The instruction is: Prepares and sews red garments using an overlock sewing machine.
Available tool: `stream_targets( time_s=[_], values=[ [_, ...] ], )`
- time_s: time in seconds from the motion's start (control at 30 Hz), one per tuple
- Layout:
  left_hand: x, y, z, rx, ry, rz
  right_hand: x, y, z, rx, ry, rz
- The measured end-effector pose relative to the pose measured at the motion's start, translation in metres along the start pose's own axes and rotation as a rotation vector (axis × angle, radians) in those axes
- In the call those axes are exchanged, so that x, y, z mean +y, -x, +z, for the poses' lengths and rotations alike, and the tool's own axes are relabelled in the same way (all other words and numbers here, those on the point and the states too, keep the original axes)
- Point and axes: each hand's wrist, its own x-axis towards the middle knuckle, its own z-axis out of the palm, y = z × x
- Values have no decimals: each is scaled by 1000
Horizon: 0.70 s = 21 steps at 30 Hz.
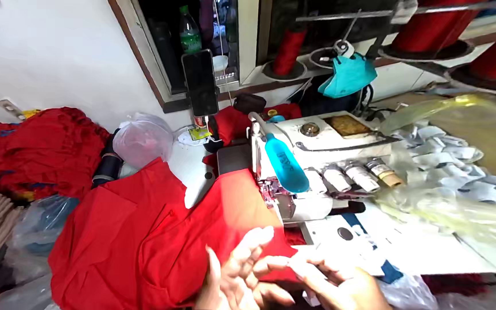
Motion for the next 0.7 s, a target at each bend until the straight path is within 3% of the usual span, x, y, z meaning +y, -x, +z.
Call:
stream_targets(
  time_s=[0.07,0.13,0.7],
  values=[
    [-16,-9,-19,163,86,-78,2,1,-3,25,5,-2],
    [-24,-11,-28,211,131,-103,3,1,-4,41,-9,-1],
    [-30,-16,-30,204,206,-110,7,-1,-2,85,-69,-30]
  ],
)
